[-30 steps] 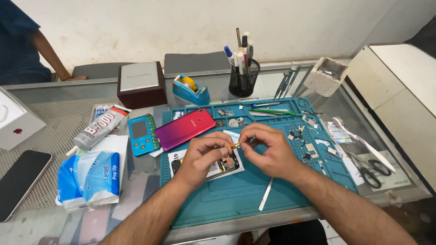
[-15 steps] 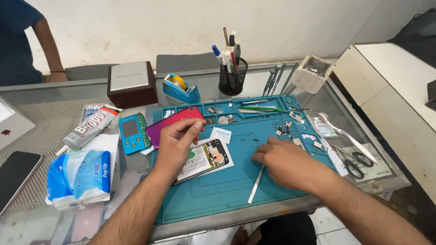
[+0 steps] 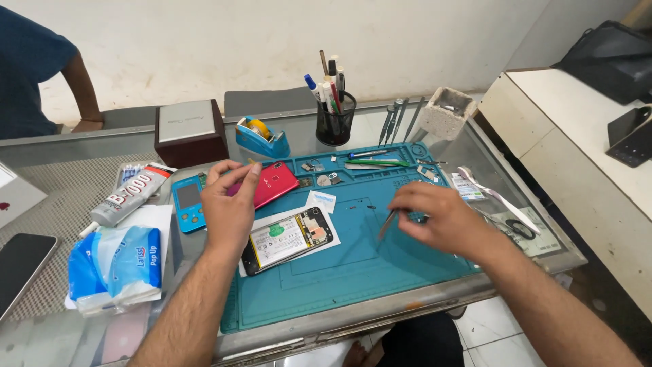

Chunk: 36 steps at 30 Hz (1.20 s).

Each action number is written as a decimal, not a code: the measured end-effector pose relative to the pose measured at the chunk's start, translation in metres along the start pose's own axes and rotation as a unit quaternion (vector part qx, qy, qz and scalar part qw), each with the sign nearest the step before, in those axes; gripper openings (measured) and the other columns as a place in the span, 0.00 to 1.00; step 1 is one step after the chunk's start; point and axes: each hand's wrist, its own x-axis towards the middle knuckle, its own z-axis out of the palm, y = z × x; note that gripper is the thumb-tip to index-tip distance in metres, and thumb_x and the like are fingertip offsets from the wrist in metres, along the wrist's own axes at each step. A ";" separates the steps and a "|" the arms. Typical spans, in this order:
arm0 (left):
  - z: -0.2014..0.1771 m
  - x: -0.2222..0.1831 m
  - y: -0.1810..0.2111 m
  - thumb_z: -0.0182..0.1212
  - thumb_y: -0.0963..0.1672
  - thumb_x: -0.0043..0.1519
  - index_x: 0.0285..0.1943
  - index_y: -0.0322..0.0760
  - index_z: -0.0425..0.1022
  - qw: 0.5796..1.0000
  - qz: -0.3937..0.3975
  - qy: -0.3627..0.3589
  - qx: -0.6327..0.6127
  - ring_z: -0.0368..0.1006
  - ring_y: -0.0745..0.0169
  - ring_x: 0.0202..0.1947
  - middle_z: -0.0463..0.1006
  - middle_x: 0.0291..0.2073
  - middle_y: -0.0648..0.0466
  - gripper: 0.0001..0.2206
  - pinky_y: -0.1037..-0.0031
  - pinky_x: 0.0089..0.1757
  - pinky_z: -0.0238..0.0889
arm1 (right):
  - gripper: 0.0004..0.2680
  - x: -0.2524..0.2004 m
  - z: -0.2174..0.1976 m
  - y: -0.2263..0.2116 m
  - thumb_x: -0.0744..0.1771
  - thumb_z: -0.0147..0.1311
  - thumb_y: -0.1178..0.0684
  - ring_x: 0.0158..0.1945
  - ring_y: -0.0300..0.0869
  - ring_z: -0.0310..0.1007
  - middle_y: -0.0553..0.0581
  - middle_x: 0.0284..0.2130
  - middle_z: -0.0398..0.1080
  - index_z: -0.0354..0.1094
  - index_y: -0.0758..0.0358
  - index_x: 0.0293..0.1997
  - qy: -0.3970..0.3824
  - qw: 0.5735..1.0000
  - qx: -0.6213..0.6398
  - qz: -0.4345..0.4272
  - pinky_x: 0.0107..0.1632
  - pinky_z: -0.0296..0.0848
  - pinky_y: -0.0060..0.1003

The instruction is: Assembling and inspecting a smartphone by connecting internal components and the battery.

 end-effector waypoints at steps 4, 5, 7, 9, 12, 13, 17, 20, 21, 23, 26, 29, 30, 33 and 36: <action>-0.003 0.003 0.000 0.67 0.43 0.67 0.47 0.34 0.84 1.000 0.017 0.012 0.018 0.70 0.53 0.50 0.72 0.47 0.47 0.07 0.61 0.50 0.64 | 0.08 0.022 -0.005 0.020 0.61 0.62 0.69 0.36 0.51 0.82 0.67 0.34 0.80 0.78 0.69 0.40 0.073 0.970 0.213 0.096 0.41 0.84 0.44; -0.004 0.003 0.002 0.67 0.43 0.66 0.47 0.34 0.84 1.000 0.014 0.012 0.019 0.72 0.55 0.49 0.74 0.45 0.48 0.07 0.65 0.48 0.66 | 0.07 0.025 -0.002 0.028 0.62 0.60 0.69 0.37 0.52 0.81 0.70 0.35 0.78 0.77 0.72 0.42 0.091 0.953 0.258 0.128 0.42 0.84 0.46; -0.004 0.005 0.000 0.68 0.43 0.66 0.48 0.34 0.84 1.000 0.014 0.009 0.019 0.74 0.56 0.47 0.76 0.44 0.48 0.07 0.69 0.46 0.69 | 0.07 0.036 0.003 0.034 0.64 0.58 0.69 0.37 0.52 0.79 0.73 0.35 0.77 0.75 0.75 0.44 0.112 0.934 0.300 0.159 0.43 0.84 0.48; -0.004 0.007 -0.007 0.68 0.43 0.65 0.46 0.34 0.84 1.000 0.023 -0.001 0.008 0.78 0.57 0.44 0.80 0.43 0.47 0.07 0.76 0.37 0.71 | 0.10 0.051 0.005 0.029 0.65 0.59 0.67 0.36 0.44 0.79 0.67 0.35 0.77 0.71 0.76 0.50 0.163 0.894 0.337 0.245 0.43 0.84 0.39; -0.004 0.006 -0.001 0.68 0.44 0.66 0.47 0.32 0.84 1.000 0.010 -0.005 0.010 0.77 0.55 0.43 0.81 0.44 0.45 0.08 0.71 0.37 0.72 | 0.10 0.061 0.014 0.056 0.65 0.60 0.65 0.35 0.44 0.80 0.64 0.35 0.76 0.70 0.74 0.49 0.201 0.866 0.358 0.285 0.41 0.85 0.38; -0.004 0.007 -0.001 0.68 0.44 0.66 0.47 0.32 0.84 1.000 0.011 -0.006 0.007 0.77 0.55 0.43 0.81 0.44 0.45 0.08 0.71 0.37 0.72 | 0.10 0.064 0.015 0.063 0.65 0.60 0.65 0.35 0.44 0.80 0.64 0.35 0.76 0.70 0.74 0.49 0.203 0.867 0.355 0.286 0.41 0.85 0.38; -0.005 0.006 -0.003 0.67 0.44 0.67 0.48 0.31 0.83 1.000 0.005 0.001 0.021 0.75 0.55 0.44 0.79 0.46 0.44 0.09 0.70 0.38 0.73 | 0.05 0.069 0.018 0.091 0.64 0.59 0.63 0.30 0.44 0.79 0.64 0.28 0.74 0.71 0.70 0.42 0.231 0.876 0.283 0.316 0.35 0.85 0.37; -0.005 0.006 -0.008 0.65 0.44 0.68 0.49 0.31 0.83 0.999 0.013 0.013 0.030 0.74 0.54 0.46 0.77 0.48 0.44 0.09 0.69 0.39 0.73 | 0.03 0.070 0.018 0.114 0.63 0.57 0.61 0.25 0.41 0.77 0.63 0.24 0.73 0.72 0.67 0.37 0.235 0.878 0.230 0.348 0.30 0.82 0.34; -0.005 0.006 -0.010 0.65 0.43 0.68 0.49 0.32 0.83 0.999 0.024 0.023 0.035 0.74 0.53 0.48 0.75 0.48 0.45 0.08 0.69 0.39 0.73 | 0.02 0.070 0.018 0.122 0.62 0.56 0.61 0.22 0.40 0.75 0.62 0.22 0.73 0.72 0.65 0.35 0.233 0.875 0.212 0.368 0.26 0.80 0.32; -0.007 0.004 0.001 0.60 0.43 0.70 0.50 0.33 0.83 0.999 0.017 0.022 0.033 0.74 0.53 0.48 0.74 0.47 0.46 0.08 0.69 0.40 0.72 | 0.05 0.073 0.011 0.110 0.62 0.55 0.60 0.22 0.39 0.75 0.61 0.24 0.74 0.74 0.62 0.38 0.219 0.879 0.191 0.378 0.27 0.80 0.31; -0.008 0.000 0.008 0.55 0.42 0.72 0.51 0.33 0.82 0.999 0.011 0.010 0.029 0.74 0.51 0.48 0.75 0.46 0.45 0.10 0.68 0.39 0.72 | 0.07 0.073 0.007 0.111 0.62 0.55 0.57 0.23 0.38 0.76 0.61 0.26 0.77 0.77 0.60 0.40 0.192 0.888 0.151 0.390 0.28 0.80 0.30; -0.001 -0.001 0.006 0.54 0.43 0.72 0.51 0.33 0.83 0.999 0.014 -0.018 0.024 0.75 0.50 0.48 0.77 0.46 0.44 0.11 0.69 0.39 0.71 | 0.06 0.068 0.001 0.118 0.63 0.57 0.58 0.24 0.40 0.77 0.63 0.27 0.78 0.79 0.64 0.39 0.165 0.901 0.127 0.381 0.29 0.80 0.31; 0.001 -0.002 0.003 0.55 0.44 0.72 0.51 0.34 0.83 0.999 0.013 -0.032 0.023 0.76 0.51 0.49 0.79 0.46 0.45 0.11 0.70 0.39 0.71 | 0.06 0.066 0.000 0.119 0.63 0.58 0.60 0.24 0.40 0.77 0.64 0.28 0.77 0.79 0.67 0.39 0.145 0.910 0.125 0.368 0.29 0.80 0.32; 0.004 -0.002 0.002 0.56 0.43 0.72 0.50 0.36 0.84 0.998 0.049 -0.036 0.019 0.78 0.52 0.43 0.81 0.39 0.47 0.10 0.69 0.36 0.71 | 0.06 0.064 -0.002 0.115 0.65 0.59 0.57 0.23 0.41 0.76 0.62 0.22 0.76 0.80 0.67 0.40 0.110 0.919 0.079 0.371 0.28 0.77 0.33; 0.002 -0.002 -0.003 0.53 0.42 0.73 0.48 0.34 0.82 0.997 0.058 -0.038 0.025 0.76 0.54 0.39 0.81 0.36 0.46 0.11 0.66 0.36 0.70 | 0.06 0.060 -0.001 0.130 0.67 0.59 0.54 0.23 0.41 0.76 0.59 0.21 0.77 0.81 0.63 0.37 0.095 0.928 0.026 0.360 0.28 0.74 0.34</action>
